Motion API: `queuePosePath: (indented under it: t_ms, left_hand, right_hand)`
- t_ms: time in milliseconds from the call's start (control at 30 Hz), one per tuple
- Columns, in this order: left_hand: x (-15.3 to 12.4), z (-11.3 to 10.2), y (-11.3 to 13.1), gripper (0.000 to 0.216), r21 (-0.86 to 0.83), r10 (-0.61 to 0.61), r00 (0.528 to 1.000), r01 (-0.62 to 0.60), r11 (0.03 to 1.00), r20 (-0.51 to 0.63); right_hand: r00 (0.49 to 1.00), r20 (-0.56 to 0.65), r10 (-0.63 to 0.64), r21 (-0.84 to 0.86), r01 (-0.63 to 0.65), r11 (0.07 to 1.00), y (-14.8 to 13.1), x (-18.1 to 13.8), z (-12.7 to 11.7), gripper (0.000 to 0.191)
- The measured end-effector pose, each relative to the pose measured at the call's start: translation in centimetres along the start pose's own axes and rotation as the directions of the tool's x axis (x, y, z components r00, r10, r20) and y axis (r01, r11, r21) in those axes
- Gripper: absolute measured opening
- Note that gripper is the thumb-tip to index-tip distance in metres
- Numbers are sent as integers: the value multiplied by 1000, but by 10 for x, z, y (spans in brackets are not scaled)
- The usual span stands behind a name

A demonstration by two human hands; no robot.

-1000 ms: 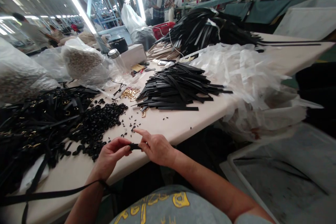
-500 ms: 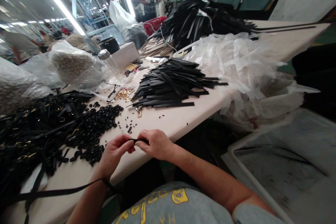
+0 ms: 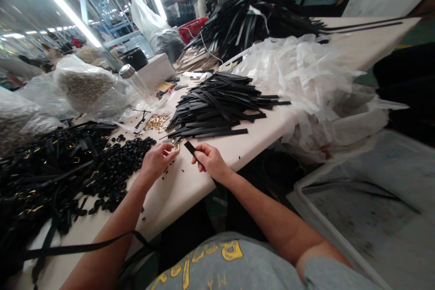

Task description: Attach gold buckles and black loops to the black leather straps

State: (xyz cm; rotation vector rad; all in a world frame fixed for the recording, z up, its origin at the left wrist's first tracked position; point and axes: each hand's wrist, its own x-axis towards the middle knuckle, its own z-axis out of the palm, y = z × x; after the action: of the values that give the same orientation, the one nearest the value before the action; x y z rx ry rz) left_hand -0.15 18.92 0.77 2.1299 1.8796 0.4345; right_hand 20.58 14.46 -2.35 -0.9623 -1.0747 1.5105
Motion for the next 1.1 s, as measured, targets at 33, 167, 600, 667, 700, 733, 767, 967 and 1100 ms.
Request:
queuePosePath:
  t_ms: [33, 167, 600, 667, 700, 733, 767, 967, 1100]
  left_hand:
    - [7, 2, 2, 22, 111, 8, 1000, -7, 994, -4]
    - [19, 8, 6, 21, 319, 17, 1000, -19, 947, 9]
    - [25, 6, -1, 27, 212, -10, 997, 27, 977, -77]
    - [24, 4, -5, 32, 153, -15, 995, 30, 988, -95]
    - [22, 2, -7, 36, 97, -25, 995, 35, 995, -101]
    - [19, 0, -7, 41, -16, -49, 994, 47, 999, -99]
    - [14, -2, -8, 46, -182, -83, 993, 66, 981, -83]
    - [-31, -22, 6, 65, -810, -183, 983, 110, 576, 3]
    - [-54, -26, 14, 54, -833, -181, 982, 62, 550, -47]
  right_hand:
    - [1000, 3, 0, 9, 0, 1000, 1, 0, 0, 18]
    - [999, 35, -22, 0, 22, 1000, 2, -1, 2, 19]
    - [994, 70, -87, -100, 94, 991, 7, -2, 4, 14]
    - [994, 68, -87, -107, 94, 990, 6, -3, 4, 14]
    - [994, 68, -86, -107, 93, 990, 6, -3, 4, 14]
    - [994, 67, -85, -107, 92, 990, 6, -2, 4, 15]
    - [994, 66, -84, -107, 91, 990, 6, -2, 4, 15]
    - [995, 63, -83, -159, 92, 983, 7, -3, 6, 16]
    - [995, 85, -60, -156, 73, 985, 3, -12, 14, 17]
